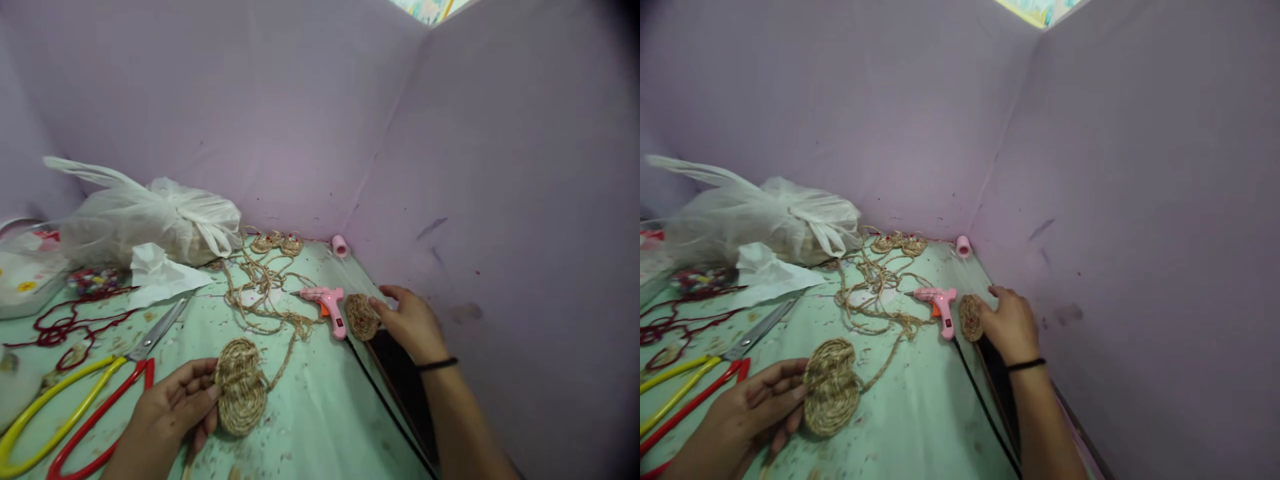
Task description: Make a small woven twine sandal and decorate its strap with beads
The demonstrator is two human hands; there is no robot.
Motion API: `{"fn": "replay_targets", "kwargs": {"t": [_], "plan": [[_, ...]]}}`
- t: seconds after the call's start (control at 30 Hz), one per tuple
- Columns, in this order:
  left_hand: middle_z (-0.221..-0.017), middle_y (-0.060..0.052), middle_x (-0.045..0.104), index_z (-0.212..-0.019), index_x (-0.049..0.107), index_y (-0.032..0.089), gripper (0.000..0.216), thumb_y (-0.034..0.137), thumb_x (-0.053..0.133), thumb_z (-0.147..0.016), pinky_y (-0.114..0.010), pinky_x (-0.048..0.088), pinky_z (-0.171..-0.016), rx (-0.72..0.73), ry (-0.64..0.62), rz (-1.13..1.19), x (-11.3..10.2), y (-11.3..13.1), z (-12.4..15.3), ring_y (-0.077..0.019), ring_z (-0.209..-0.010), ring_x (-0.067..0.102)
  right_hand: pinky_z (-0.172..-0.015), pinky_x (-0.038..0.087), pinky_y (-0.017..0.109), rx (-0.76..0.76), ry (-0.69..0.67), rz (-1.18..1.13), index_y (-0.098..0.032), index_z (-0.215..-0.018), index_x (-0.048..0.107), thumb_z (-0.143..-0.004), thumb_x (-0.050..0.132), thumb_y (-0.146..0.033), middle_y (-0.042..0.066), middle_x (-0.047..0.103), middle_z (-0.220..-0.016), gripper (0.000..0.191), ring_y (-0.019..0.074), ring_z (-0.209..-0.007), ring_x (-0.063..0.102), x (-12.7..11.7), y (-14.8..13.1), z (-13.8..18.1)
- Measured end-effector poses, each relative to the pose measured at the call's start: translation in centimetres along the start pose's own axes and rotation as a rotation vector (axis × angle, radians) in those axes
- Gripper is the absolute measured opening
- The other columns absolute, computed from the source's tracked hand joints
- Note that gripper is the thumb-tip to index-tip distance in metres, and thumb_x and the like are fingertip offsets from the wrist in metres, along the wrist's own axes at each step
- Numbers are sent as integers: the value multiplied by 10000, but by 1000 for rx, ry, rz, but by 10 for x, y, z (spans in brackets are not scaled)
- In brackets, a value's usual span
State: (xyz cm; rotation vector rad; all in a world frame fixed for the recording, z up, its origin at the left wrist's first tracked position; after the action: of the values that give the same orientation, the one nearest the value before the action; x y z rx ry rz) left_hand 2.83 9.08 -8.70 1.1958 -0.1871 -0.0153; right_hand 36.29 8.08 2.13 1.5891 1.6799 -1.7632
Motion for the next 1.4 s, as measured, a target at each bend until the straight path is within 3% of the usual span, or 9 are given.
{"fn": "replay_targets", "kwargs": {"t": [0.17,0.3,0.4,0.47,0.6,0.73,0.93,1.07,1.4], "plan": [[-412,40,533,-865,554,144,440,367,724,-527,-177,309,-315,24,3,52,0,-1,0,-85,-325,408,-493,407,265,-7,-296,81,-148,-620,690,-538,670,-290,19,623,-527,165,187,-539,576,22,32,-15],[-418,41,535,-869,547,139,431,354,717,-536,-170,303,-309,39,-14,96,-2,-3,-3,-84,-329,409,-462,353,242,-47,-348,147,-167,-544,645,-572,642,-283,-23,555,-456,120,145,-471,513,19,21,-6],[-391,47,520,-859,549,132,418,348,707,-537,-166,292,-307,49,12,89,-5,1,-3,-76,-319,393,-523,355,290,-110,-243,256,-192,-606,633,-624,639,-365,8,579,-509,174,180,-522,513,5,-13,15],[-379,56,506,-852,553,129,405,337,701,-538,-160,281,-305,59,41,89,-8,6,-2,-68,-315,378,-656,386,352,-358,-164,429,-196,-611,623,-664,635,-350,53,634,-609,163,230,-654,554,12,-57,43],[-386,68,495,-870,541,127,405,310,694,-542,-155,280,-304,82,75,107,-12,12,-3,-66,-328,376,-824,368,455,-579,-382,497,-169,-693,659,-646,657,-219,114,673,-754,69,296,-802,577,67,-107,109],[-390,74,492,-900,523,126,411,302,688,-567,-149,283,-303,85,61,93,-14,10,-5,-65,-337,377,-755,445,394,-488,-424,239,-179,-899,662,-664,642,-225,105,673,-912,240,279,-849,594,73,-104,116],[-393,74,492,-899,527,135,424,314,700,-556,-143,281,-300,44,61,95,-13,7,-5,-63,-341,369,-717,465,329,-176,-93,-152,-204,-891,661,-779,492,-255,62,704,-860,209,212,-785,635,29,-38,59],[-408,65,496,-880,548,131,430,306,719,-527,-149,284,-301,21,80,82,-13,8,-5,-68,-352,380,-649,471,317,-51,-130,-274,-199,-865,666,-761,504,-293,52,708,-784,214,212,-712,639,46,-16,55],[-391,70,489,-891,528,137,408,316,709,-571,-142,265,-306,-45,40,73,-12,4,-8,-53,-337,352,-709,453,362,12,-228,-192,-207,-875,668,-758,489,-394,59,710,-864,285,250,-788,633,64,-14,64]]}}
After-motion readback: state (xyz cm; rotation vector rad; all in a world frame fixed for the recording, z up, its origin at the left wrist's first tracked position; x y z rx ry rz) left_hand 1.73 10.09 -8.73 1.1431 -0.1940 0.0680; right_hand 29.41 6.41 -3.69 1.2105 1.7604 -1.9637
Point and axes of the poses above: each hand's wrist, its own z-axis away from the middle knuckle, its own x-axis out of the palm, y = z × x, the point moved 8 cm from there along -z, towards the middle knuckle
